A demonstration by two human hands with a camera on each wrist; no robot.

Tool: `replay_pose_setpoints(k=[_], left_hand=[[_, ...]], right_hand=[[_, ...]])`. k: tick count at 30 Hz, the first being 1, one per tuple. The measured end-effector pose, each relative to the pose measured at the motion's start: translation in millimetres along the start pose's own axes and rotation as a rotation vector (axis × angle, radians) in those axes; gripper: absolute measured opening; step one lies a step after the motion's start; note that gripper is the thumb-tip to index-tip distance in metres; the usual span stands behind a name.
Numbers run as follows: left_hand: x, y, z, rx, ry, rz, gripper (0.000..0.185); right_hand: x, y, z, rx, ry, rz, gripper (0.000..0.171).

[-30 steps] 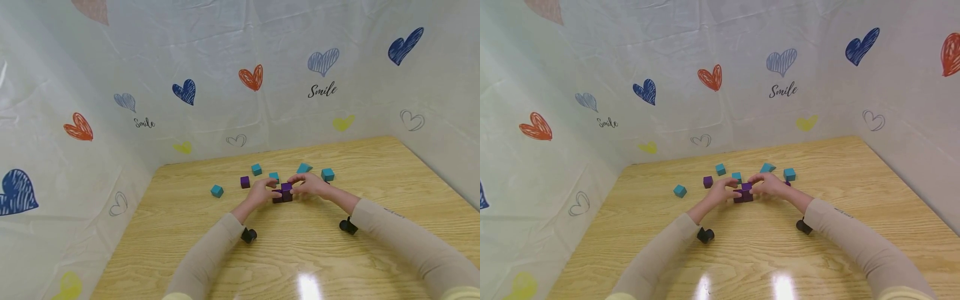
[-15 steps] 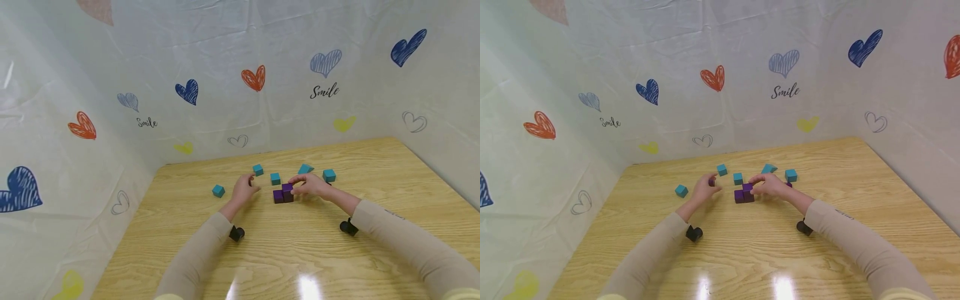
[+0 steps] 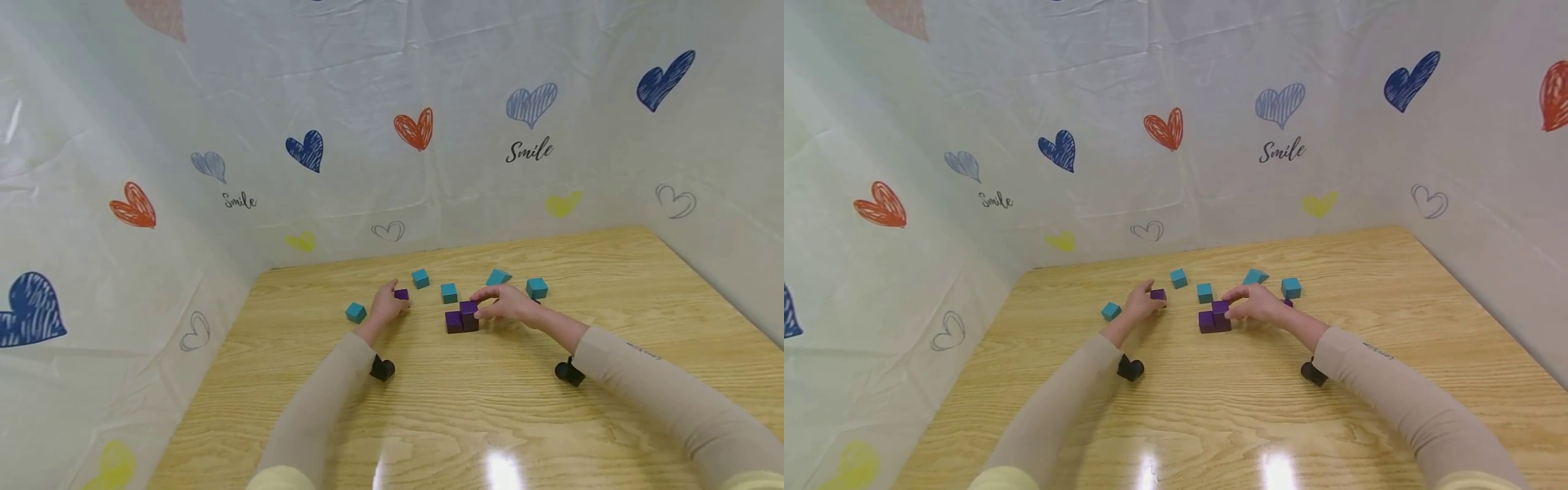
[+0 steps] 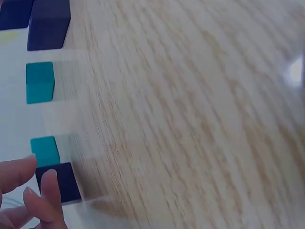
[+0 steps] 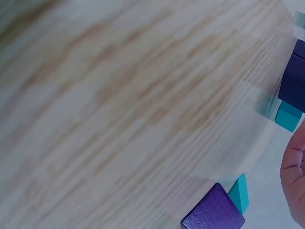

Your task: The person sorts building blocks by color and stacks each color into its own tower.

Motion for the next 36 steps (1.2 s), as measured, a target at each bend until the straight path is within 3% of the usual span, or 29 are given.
replay_pose_setpoints(k=[4, 9, 23, 31, 36], left_hand=[[-8.5, -6.8, -1.0, -0.044, 0.164, -0.110, 0.058], [-12.3, -9.9, -1.5, -0.054, 0.225, -0.153, 0.046], [-15.9, -7.7, 1.0, -0.073, 0.233, -0.110, 0.043], [-4.1, 3.9, 2.2, -0.142, 0.266, -0.053, 0.045], [3.7, 15.1, 4.7, -0.174, 0.204, -0.020, 0.043]], right_hand=[[0, -1, 1, -0.003, 0.000, 0.002, 0.046], [-1, -1, 0, -0.003, -0.001, 0.004, 0.046], [-2, 1, 0, 0.000, -0.016, 0.017, 0.047], [-4, 2, 0, 0.001, -0.014, 0.022, 0.046], [-5, 2, 1, -0.004, -0.025, 0.029, 0.046]])
Point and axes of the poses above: each hand's wrist, its own y-axis away from the middle knuckle, its own z-axis out of the palm, x = y × z, the point moved 3 cm from there along -y, towards the middle knuckle, and after that the axes turned 10 degrees about -z, right-handed, at the moved point
